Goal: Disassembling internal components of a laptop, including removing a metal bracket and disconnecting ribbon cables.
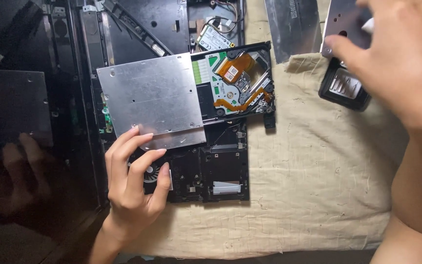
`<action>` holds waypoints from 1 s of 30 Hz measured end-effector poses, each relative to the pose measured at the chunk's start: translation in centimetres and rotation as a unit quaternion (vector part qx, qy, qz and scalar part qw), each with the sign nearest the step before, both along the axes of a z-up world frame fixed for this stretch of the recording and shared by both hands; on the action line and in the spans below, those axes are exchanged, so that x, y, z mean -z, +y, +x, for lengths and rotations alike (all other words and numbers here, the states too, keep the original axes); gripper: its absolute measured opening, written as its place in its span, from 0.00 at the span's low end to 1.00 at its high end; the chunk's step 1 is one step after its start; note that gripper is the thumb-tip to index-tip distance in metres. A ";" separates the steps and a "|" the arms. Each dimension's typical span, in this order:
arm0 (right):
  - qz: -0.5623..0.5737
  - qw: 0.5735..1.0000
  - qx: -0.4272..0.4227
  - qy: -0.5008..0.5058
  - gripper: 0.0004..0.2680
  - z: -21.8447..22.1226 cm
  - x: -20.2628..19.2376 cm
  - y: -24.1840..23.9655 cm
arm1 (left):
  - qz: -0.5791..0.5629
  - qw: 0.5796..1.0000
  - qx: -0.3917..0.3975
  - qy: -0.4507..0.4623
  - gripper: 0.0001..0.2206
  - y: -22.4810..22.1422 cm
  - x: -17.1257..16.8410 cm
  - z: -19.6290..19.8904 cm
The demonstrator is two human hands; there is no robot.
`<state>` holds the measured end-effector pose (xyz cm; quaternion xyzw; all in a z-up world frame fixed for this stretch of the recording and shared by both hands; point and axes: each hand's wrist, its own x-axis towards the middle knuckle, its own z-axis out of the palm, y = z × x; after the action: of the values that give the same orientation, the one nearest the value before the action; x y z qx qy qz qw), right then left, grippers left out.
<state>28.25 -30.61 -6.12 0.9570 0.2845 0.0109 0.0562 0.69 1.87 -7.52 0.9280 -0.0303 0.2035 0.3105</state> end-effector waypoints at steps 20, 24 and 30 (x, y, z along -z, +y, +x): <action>0.062 0.988 -0.133 0.047 0.16 -5.9 -7.8 4.9 | 0.068 0.974 0.194 -0.097 0.07 -3.7 -1.2 4.0; 0.052 0.990 -0.107 0.077 0.18 -5.9 -8.1 4.9 | 0.181 0.973 0.142 -0.012 0.13 -4.8 -0.9 5.4; 0.119 0.970 -0.192 0.086 0.09 -5.4 -7.7 4.7 | 0.247 0.963 0.105 0.035 0.24 -5.7 -0.5 6.5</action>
<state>22.82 -25.88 1.55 0.8816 0.4633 -0.0274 -0.0865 7.23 -3.87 -7.03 0.9741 -0.1658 0.1236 0.0916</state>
